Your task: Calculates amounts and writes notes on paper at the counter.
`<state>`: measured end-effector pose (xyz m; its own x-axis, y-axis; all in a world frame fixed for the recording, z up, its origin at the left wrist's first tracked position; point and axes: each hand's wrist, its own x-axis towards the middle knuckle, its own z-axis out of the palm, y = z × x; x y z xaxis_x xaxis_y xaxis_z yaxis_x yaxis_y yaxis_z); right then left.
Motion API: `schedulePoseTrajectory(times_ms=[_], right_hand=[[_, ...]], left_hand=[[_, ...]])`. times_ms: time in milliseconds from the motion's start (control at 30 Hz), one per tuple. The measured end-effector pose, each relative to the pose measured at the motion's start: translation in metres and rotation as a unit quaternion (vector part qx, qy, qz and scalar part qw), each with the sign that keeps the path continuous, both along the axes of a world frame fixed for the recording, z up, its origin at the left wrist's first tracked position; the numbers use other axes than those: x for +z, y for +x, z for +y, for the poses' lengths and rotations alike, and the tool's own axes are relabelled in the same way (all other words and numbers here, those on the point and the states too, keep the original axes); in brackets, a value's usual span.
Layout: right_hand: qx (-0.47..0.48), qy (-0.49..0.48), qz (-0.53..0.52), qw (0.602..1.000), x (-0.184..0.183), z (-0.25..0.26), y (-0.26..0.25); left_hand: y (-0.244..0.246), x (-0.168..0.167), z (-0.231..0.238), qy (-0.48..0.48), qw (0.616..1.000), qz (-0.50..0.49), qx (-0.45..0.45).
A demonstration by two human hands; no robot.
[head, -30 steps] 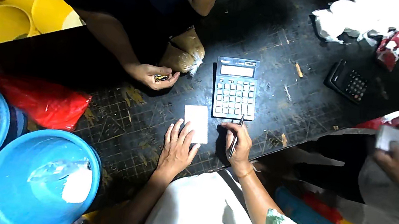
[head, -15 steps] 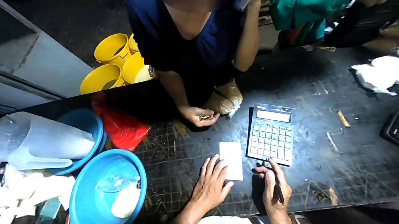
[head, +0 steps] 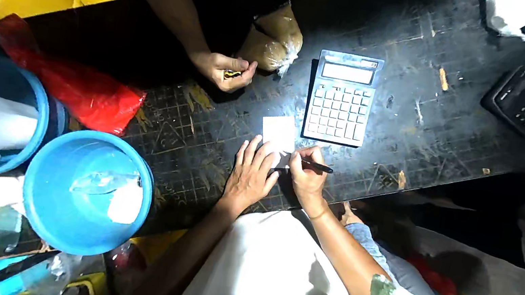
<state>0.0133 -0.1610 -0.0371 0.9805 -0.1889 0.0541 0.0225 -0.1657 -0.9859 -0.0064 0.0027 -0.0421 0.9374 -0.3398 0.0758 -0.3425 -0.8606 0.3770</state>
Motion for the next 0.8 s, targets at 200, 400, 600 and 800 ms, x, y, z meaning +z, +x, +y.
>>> schedulePoseTrajectory(times_ms=[200,400,600,800], right_hand=[[0.011,-0.088,-0.046,0.995,-0.0099,0.0024,-0.0012],[0.016,-0.148,-0.056,0.987,-0.0106,0.0034,-0.0002],[0.007,-0.155,-0.039,0.987,-0.0069,0.005,0.0007],[0.0,-0.111,-0.05,0.993,-0.0099,0.0057,0.0006]], left_hand=[[0.0009,0.0017,0.0,-0.002,1.0,0.009,-0.003],[0.0016,0.0025,0.0009,-0.006,1.0,0.01,-0.006],[0.0023,0.0034,0.0008,0.001,1.0,0.014,-0.007],[0.0029,0.0031,0.0015,0.0,1.0,0.006,-0.008]])
